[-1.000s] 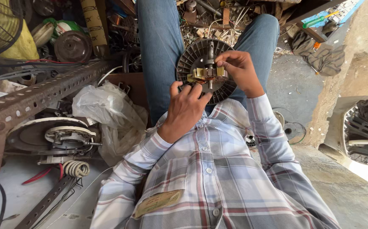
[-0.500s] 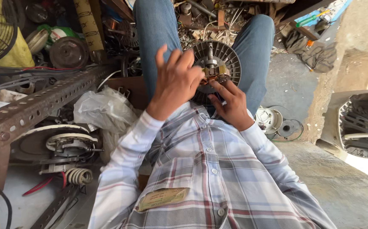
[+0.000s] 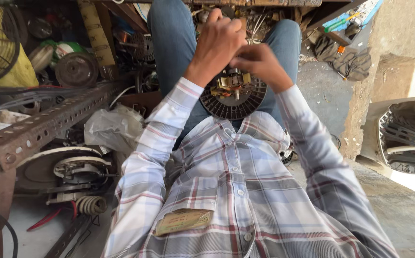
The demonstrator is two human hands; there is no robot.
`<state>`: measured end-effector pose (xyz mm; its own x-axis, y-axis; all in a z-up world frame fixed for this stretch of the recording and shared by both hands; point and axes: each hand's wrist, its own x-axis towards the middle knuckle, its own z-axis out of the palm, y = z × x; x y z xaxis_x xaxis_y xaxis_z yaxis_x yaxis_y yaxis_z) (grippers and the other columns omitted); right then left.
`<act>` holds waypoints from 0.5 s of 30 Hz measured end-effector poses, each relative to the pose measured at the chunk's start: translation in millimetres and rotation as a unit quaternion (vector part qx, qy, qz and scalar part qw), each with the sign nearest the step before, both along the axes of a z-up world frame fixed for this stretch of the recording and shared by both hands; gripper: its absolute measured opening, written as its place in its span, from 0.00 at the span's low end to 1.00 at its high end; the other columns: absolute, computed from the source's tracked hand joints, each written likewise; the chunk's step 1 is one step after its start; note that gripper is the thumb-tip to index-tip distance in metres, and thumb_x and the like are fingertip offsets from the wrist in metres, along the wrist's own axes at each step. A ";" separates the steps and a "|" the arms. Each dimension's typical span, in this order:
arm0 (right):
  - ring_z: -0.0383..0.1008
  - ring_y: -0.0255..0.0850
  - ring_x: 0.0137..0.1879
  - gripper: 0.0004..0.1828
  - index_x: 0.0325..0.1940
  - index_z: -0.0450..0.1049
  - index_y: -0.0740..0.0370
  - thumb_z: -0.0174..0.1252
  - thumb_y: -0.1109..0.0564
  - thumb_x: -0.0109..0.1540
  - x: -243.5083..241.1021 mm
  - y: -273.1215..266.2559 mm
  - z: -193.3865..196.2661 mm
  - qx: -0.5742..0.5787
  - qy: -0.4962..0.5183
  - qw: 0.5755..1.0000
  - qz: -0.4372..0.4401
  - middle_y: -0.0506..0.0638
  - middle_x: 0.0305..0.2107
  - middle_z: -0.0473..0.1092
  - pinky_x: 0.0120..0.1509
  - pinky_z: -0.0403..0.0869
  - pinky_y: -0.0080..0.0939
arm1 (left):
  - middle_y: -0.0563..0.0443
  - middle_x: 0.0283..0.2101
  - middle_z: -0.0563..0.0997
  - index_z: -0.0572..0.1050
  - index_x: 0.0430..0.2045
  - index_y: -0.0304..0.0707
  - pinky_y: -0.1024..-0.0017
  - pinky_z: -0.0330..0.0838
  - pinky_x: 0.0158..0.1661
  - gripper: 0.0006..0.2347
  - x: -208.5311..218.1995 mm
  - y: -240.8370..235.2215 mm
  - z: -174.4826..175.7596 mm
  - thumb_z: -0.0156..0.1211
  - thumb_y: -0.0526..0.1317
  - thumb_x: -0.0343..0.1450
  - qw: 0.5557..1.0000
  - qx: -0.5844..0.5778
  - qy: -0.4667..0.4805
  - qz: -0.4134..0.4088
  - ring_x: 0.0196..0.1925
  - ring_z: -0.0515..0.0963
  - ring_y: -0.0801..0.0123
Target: The person works on a ceiling fan motor held in their lap, manipulating internal wires and components by hand while seated.
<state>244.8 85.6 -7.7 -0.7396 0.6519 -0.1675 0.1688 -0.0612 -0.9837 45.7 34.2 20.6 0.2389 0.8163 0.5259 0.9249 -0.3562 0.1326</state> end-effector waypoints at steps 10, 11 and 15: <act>0.79 0.39 0.44 0.08 0.44 0.79 0.68 0.61 0.70 0.62 10.3 21.4 9.1 0.141 0.069 0.971 0.183 0.53 0.37 0.77 0.49 0.77 0.38 | 0.55 0.32 0.74 0.80 0.29 0.41 0.49 0.59 0.54 0.06 83.1 -131.0 61.4 0.63 0.42 0.71 0.987 -0.128 -0.046 0.091 0.40 0.74 0.66; 0.80 0.41 0.44 0.09 0.45 0.80 0.67 0.59 0.70 0.61 11.4 15.5 16.4 0.202 0.064 0.958 0.191 0.53 0.37 0.77 0.49 0.78 0.39 | 0.56 0.33 0.74 0.80 0.28 0.43 0.49 0.59 0.56 0.04 85.6 -140.2 61.1 0.63 0.40 0.70 0.985 -0.146 -0.024 0.087 0.41 0.74 0.67; 0.69 0.49 0.32 0.07 0.41 0.80 0.59 0.70 0.65 0.62 25.0 -54.9 29.7 0.541 -0.042 0.835 -0.091 0.52 0.26 0.67 0.34 0.66 0.48 | 0.57 0.34 0.73 0.80 0.32 0.44 0.48 0.58 0.59 0.03 76.3 -167.0 56.2 0.62 0.39 0.70 0.982 -0.165 -0.031 0.082 0.42 0.73 0.68</act>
<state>269.8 30.7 22.1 -0.6274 0.5556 0.5456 0.3247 0.8235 -0.4652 122.1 -132.8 76.8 0.0662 0.9694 0.2364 0.9529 -0.1318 0.2733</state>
